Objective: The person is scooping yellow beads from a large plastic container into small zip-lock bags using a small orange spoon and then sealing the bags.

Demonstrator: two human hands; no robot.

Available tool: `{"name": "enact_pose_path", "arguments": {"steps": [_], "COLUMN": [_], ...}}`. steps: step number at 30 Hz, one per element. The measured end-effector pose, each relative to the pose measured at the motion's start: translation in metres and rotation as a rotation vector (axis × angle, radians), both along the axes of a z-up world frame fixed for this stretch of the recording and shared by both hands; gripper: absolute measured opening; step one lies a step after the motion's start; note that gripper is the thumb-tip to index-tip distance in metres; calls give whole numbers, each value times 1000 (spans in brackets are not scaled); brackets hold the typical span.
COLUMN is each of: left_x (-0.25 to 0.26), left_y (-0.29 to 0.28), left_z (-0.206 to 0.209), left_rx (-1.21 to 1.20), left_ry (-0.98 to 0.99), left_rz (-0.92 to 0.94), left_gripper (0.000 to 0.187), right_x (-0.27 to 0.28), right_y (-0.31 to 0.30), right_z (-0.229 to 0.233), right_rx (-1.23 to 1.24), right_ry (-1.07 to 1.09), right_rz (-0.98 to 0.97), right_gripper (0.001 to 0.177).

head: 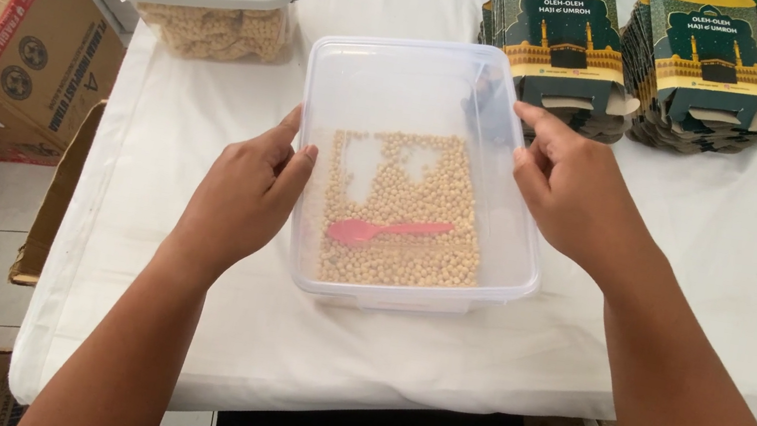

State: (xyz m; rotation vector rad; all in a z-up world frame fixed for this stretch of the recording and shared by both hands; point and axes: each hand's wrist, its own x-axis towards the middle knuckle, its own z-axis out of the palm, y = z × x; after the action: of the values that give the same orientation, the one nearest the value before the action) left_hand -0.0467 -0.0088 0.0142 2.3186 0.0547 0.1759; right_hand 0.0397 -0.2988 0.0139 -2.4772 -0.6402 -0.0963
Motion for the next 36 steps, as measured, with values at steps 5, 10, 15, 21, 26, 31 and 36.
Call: {"name": "enact_pose_path", "arguments": {"steps": [5,10,15,21,26,31,36], "left_x": [-1,2,10,16,7,11,9], "left_y": [2,4,13,16,-2,-2,-4], "left_z": [-3,-10,-16,-2,-15,-21,-22], "left_rx": [-7,-33,350,576,701,769,723], "left_ry": [7,22,-107,-161,-26,-73,-80], "left_rz": [-10,-18,-43,-375,-452,-433,-421], "left_gripper": [57,60,57,68,148,159,159], "right_x": [0,-4,3,1,-4,29,58], "right_y": [-1,-4,-10,-1,-10,1,59], "right_z": [-3,-8,-10,10,-3,6,45], "right_rx": [8,-23,-275,-287,-507,-730,-682], "right_ry": [-15,-10,-261,105,32,-117,219], "right_rz": [9,-8,32,242,362,393,223], "right_gripper": [46,48,47,96,147,164,125]}}
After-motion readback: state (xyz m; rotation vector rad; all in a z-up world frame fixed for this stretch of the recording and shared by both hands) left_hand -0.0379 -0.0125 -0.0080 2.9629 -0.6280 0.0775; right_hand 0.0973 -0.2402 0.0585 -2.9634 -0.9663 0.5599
